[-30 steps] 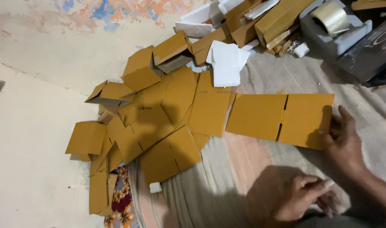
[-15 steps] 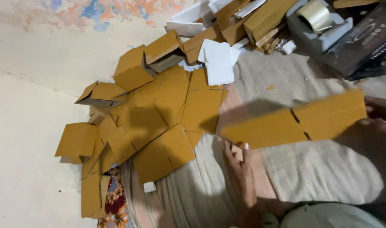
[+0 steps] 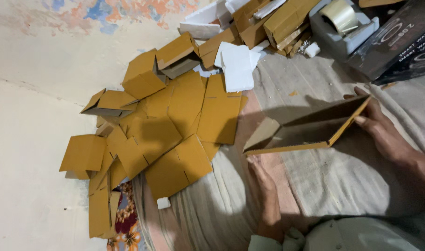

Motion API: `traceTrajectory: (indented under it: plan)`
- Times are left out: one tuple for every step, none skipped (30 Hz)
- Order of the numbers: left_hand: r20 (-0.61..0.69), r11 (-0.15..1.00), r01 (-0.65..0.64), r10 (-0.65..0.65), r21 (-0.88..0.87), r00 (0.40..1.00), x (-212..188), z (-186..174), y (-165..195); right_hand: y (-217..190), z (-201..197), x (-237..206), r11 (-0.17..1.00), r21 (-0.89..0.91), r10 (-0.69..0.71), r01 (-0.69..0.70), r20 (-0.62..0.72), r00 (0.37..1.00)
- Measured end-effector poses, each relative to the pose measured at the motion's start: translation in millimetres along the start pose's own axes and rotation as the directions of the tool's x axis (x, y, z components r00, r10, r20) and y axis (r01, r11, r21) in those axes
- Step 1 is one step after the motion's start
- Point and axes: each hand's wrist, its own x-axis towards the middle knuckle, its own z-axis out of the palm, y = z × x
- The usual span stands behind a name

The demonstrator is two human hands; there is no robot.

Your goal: The person sits on a bed and folds flat yellow cardboard boxes one at a time, pressing the side flaps and bottom panels together by hand to shape each box, then sets the folded box aside and picks up the next flat blank.

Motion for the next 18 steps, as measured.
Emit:
traceTrajectory:
  plan:
    - [0.006, 0.999, -0.034, 0.034, -0.027, 0.999, 6, 3, -3, 2, 0, 2, 1.000, -0.020, 0.003, -0.002, 0.018, 1.000]
    - [0.010, 0.994, -0.092, 0.092, -0.055, 0.996, 12, 4, -6, 2, 2, 4, 0.999, -0.041, -0.001, 0.002, 0.031, 1.000]
    - [0.017, 0.985, -0.150, 0.152, -0.081, 0.988, 16, 7, -9, 1, 3, 7, 0.998, -0.063, -0.008, 0.010, 0.041, 0.999]
    - [0.021, 0.974, -0.198, 0.202, -0.110, 0.979, 19, 8, -12, 0, 4, 10, 0.998, -0.054, -0.024, 0.028, 0.065, 0.998]
    - [0.009, 0.972, -0.212, 0.214, -0.104, 0.977, 20, 8, -14, -2, 5, 13, 0.998, -0.045, -0.036, 0.040, 0.090, 0.995]
    - [-0.006, 0.974, -0.210, 0.211, -0.086, 0.978, 21, 8, -15, -5, 6, 16, 0.998, -0.036, -0.045, 0.050, 0.116, 0.992]
    - [-0.036, 0.983, -0.178, 0.176, -0.043, 0.984, 18, 7, -19, -8, 7, 19, 0.996, -0.039, -0.069, 0.075, 0.131, 0.989]
    - [-0.054, 0.974, -0.203, 0.209, 0.096, 0.976, 17, 6, -22, -11, 9, 23, 0.994, -0.041, -0.096, 0.103, 0.148, 0.984]
    - [-0.067, 0.947, -0.221, 0.242, 0.233, 0.968, 13, 4, -24, -14, 10, 26, 0.991, -0.044, -0.121, 0.130, 0.164, 0.979]
    - [-0.077, 0.902, -0.228, 0.274, 0.367, 0.959, 11, 1, -25, -17, 10, 28, 0.992, -0.082, -0.084, 0.098, 0.165, 0.983]
    - [-0.051, 0.957, -0.249, 0.259, 0.147, 0.965, 11, -1, -26, -19, 11, 31, 0.991, -0.120, -0.045, 0.065, 0.167, 0.985]
    - [-0.022, 0.963, -0.256, 0.255, -0.081, 0.967, 13, -4, -26, -21, 11, 33, 0.987, -0.157, -0.011, 0.037, 0.166, 0.986]
    - [0.007, 0.920, -0.245, 0.259, -0.307, 0.966, 15, -5, -26, -22, 12, 35, 0.988, -0.152, -0.014, 0.038, 0.161, 0.987]
    - [0.062, 0.904, -0.253, 0.290, -0.344, 0.955, 19, -5, -24, -23, 13, 37, 0.988, -0.148, -0.013, 0.037, 0.159, 0.987]
    - [0.112, 0.890, -0.258, 0.320, -0.376, 0.941, 24, -6, -21, -24, 15, 39, 0.990, -0.140, -0.011, 0.034, 0.161, 0.987]
    - [0.164, 0.875, -0.260, 0.350, -0.408, 0.922, 30, -6, -17, -24, 18, 40, 0.995, -0.093, 0.044, -0.030, 0.154, 0.987]
    - [0.196, 0.892, -0.205, 0.303, -0.403, 0.933, 34, -3, -15, -25, 20, 40, 0.994, -0.047, 0.100, -0.094, 0.147, 0.984]
    - [0.226, 0.907, -0.150, 0.254, -0.394, 0.940, 36, 0, -11, -26, 23, 40, 0.987, 0.001, 0.157, -0.158, 0.145, 0.977]
